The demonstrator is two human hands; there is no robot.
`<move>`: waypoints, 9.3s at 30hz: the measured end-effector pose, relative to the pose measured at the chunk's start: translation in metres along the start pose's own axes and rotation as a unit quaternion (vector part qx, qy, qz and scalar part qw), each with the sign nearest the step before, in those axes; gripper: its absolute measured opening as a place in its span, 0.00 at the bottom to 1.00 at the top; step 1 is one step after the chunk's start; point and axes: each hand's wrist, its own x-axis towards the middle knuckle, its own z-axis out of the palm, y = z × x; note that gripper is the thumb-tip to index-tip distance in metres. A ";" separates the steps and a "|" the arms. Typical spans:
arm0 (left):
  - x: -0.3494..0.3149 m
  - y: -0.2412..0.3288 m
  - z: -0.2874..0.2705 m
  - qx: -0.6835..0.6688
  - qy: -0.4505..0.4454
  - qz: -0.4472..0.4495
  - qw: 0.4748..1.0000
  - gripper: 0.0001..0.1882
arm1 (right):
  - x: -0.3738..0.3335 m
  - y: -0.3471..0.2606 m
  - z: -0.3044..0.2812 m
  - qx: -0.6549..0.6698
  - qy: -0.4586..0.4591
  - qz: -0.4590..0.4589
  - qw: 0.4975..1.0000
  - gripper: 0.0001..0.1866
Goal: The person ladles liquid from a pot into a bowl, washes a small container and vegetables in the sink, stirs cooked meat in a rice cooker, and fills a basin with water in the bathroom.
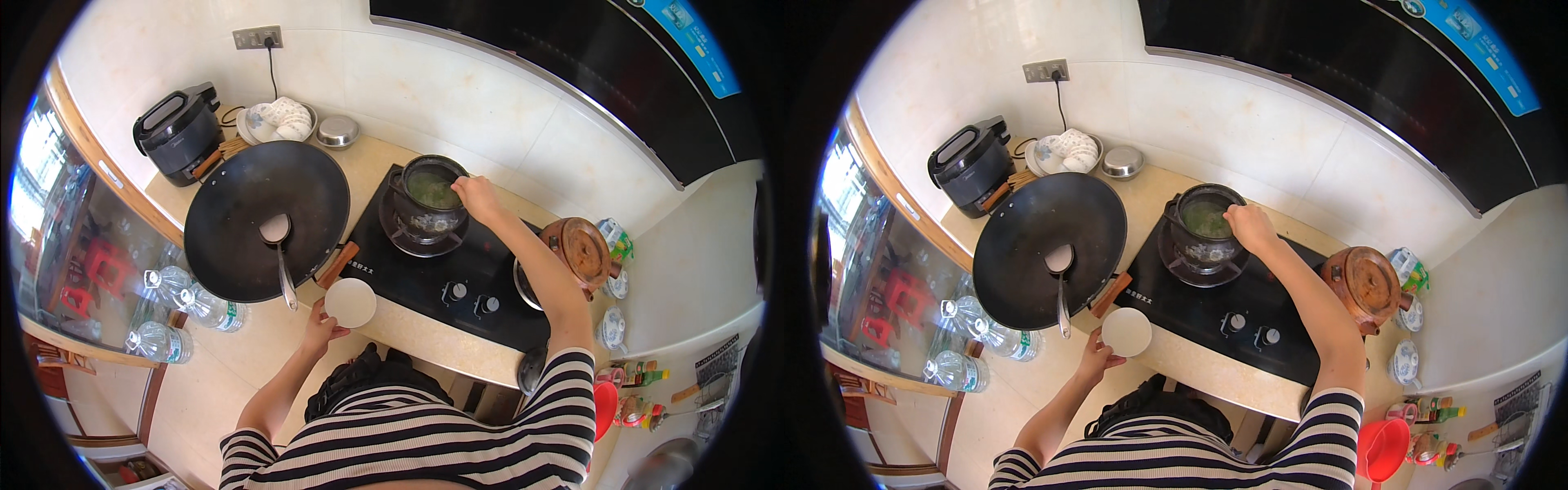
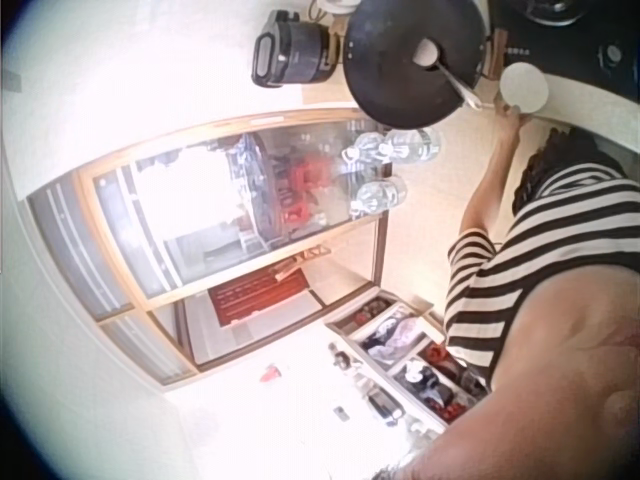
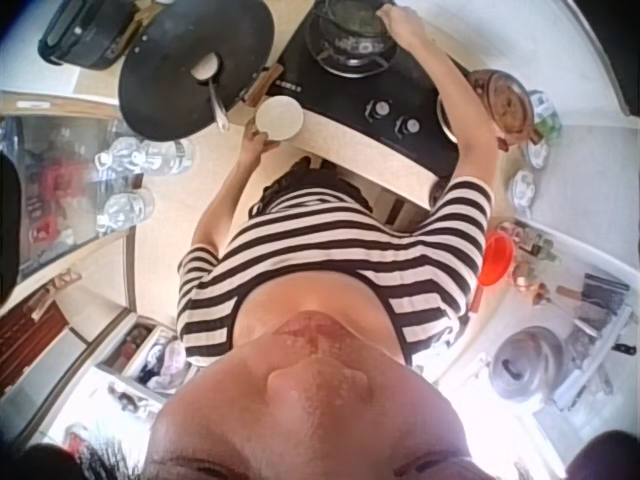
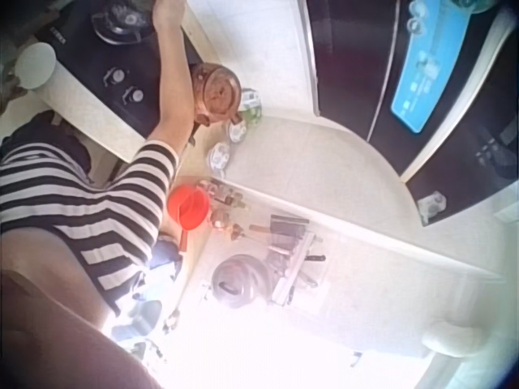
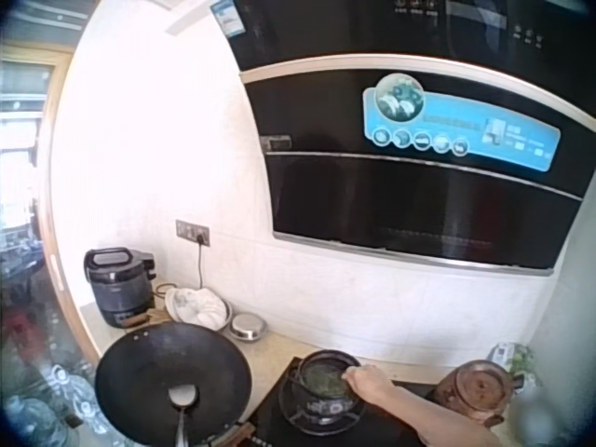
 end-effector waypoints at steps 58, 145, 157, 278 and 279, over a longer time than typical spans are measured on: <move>-0.029 -0.165 -0.193 0.239 0.217 -0.199 0.925 0.09 | 0.011 -0.002 0.022 0.053 0.049 0.055 0.996 0.12; -0.005 -0.099 -0.157 0.227 0.037 -0.025 0.973 0.14 | -0.222 -0.157 0.032 0.586 -0.105 0.293 0.748 0.10; 0.010 -0.098 -0.154 0.259 -0.082 -0.091 0.958 0.13 | -0.273 -0.138 0.104 0.249 0.039 0.317 0.914 0.11; -0.071 0.068 0.358 0.181 -0.349 -0.190 0.900 0.34 | -0.333 0.035 -0.219 0.631 0.062 0.413 0.653 0.09; -0.068 0.075 0.346 0.170 -0.339 -0.186 0.907 0.34 | -0.319 0.032 -0.214 0.641 0.055 0.406 0.649 0.09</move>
